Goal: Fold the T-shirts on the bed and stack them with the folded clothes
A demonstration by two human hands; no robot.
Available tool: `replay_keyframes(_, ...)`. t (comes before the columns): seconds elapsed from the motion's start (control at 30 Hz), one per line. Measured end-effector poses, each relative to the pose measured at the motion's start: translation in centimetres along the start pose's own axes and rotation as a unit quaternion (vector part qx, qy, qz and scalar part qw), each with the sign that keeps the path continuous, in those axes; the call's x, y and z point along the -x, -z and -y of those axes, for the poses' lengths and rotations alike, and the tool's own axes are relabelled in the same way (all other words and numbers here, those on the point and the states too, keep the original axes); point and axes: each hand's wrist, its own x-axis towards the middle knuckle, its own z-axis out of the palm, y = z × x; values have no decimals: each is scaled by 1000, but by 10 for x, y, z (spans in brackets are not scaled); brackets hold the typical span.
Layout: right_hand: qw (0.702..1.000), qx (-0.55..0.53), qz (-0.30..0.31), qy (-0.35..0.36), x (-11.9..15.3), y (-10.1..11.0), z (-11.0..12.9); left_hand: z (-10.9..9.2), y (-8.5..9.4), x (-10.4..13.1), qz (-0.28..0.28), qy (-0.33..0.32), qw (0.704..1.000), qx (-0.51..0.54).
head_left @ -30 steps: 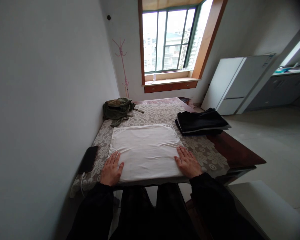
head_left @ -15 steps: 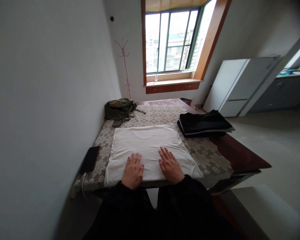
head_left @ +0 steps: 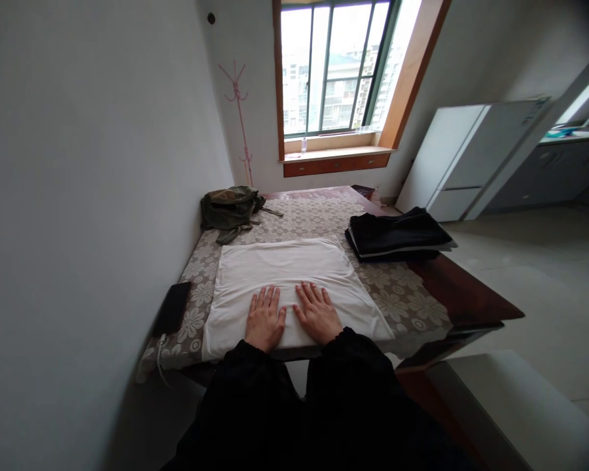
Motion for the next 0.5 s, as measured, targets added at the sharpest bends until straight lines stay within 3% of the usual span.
replay_keyframes(0.5,992,86,-21,-86,8,7,-79,70,23,12,-42,118,991,-47)
